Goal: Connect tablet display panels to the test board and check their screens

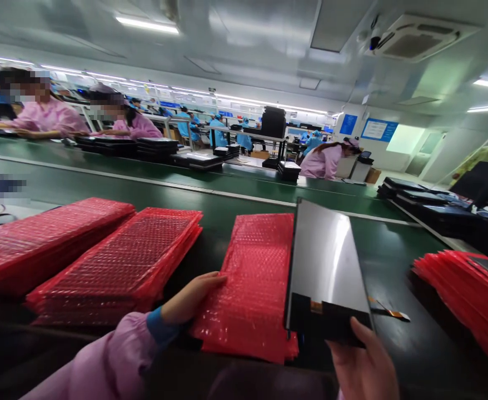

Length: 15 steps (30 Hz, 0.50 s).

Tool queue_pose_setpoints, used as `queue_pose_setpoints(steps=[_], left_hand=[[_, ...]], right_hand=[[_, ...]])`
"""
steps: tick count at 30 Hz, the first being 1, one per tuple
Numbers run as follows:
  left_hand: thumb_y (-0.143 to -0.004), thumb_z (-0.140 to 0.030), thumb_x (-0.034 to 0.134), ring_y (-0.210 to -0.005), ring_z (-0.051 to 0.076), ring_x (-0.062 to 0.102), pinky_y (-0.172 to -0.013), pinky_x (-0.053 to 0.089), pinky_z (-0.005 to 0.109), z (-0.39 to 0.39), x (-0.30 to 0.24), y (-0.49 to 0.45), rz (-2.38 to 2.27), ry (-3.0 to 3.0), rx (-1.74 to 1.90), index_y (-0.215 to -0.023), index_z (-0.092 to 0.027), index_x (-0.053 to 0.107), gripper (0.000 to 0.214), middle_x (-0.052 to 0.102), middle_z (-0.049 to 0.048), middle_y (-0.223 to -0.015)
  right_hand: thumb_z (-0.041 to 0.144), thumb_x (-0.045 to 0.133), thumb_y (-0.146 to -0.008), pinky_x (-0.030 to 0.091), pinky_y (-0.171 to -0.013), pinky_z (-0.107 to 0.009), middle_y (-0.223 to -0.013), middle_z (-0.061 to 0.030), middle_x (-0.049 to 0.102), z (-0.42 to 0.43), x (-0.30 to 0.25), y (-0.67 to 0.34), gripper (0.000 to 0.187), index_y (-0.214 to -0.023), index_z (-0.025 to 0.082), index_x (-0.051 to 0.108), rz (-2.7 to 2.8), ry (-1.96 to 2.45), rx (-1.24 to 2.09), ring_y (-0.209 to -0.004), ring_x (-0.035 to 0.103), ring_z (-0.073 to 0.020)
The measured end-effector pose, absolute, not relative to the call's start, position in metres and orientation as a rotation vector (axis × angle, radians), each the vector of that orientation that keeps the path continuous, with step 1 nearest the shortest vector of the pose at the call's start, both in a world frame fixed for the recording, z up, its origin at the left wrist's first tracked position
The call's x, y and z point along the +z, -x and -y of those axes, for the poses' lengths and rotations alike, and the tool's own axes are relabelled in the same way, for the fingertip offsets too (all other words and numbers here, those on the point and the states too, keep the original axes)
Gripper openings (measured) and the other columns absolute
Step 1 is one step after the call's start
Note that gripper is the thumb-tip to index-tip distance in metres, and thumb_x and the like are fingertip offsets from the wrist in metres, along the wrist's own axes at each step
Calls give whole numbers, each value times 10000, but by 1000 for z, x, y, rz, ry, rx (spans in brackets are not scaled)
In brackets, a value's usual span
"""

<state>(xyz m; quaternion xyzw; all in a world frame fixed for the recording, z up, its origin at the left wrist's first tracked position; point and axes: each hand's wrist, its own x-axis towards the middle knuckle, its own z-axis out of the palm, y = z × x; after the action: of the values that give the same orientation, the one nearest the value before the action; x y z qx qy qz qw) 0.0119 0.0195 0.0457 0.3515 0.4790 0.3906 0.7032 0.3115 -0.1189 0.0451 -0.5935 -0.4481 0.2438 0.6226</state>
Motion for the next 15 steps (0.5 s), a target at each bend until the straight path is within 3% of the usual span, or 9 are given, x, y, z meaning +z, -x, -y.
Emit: queue_pose_setpoints(steps=[3, 6, 10, 13, 15], left_hand=[[-669, -193, 640, -523, 180, 646, -551, 504, 270, -20, 30, -25, -1093, -736, 874, -754, -143, 609, 104, 677, 19, -589], [-690, -196, 627, -532, 198, 659, -551, 515, 285, -21, 21, -29, -1115, -711, 885, -767, -151, 605, 92, 673, 19, -573], [-768, -320, 606, -637, 231, 694, -618, 545, 318, -18, 20, -31, -1104, -736, 903, -802, -143, 622, 180, 712, 66, -650], [-776, -416, 612, -812, 263, 706, -757, 551, 353, -13, 26, -30, -1074, -812, 923, -887, -133, 624, 304, 742, 104, -809], [-730, -369, 672, -929, 267, 687, -816, 533, 340, -8, 31, -26, -1088, -894, 942, -1003, -135, 602, 366, 739, 105, -948]], right_hand=[[420, 646, -820, 628, -708, -342, -938, -63, 762, 104, 49, -277, 237, -869, 213, 750, 713, 1011, 1131, -888, 717, -260], [282, 767, -731, 607, -639, -227, -806, -3, 770, 89, 42, -246, 93, -793, 213, 756, 461, 765, 1451, -757, 730, -187], [248, 768, -719, 603, -739, -283, -804, 5, 770, 74, 26, -218, 39, -728, 214, 753, 439, 732, 1536, -797, 730, -199], [325, 733, -736, 547, -886, -364, -928, -17, 761, 75, 21, -213, 123, -796, 221, 761, 545, 706, 1606, -955, 699, -233], [413, 660, -785, 539, -886, -415, -958, -41, 757, 84, 17, -218, 222, -841, 225, 764, 759, 735, 1659, -976, 691, -262]])
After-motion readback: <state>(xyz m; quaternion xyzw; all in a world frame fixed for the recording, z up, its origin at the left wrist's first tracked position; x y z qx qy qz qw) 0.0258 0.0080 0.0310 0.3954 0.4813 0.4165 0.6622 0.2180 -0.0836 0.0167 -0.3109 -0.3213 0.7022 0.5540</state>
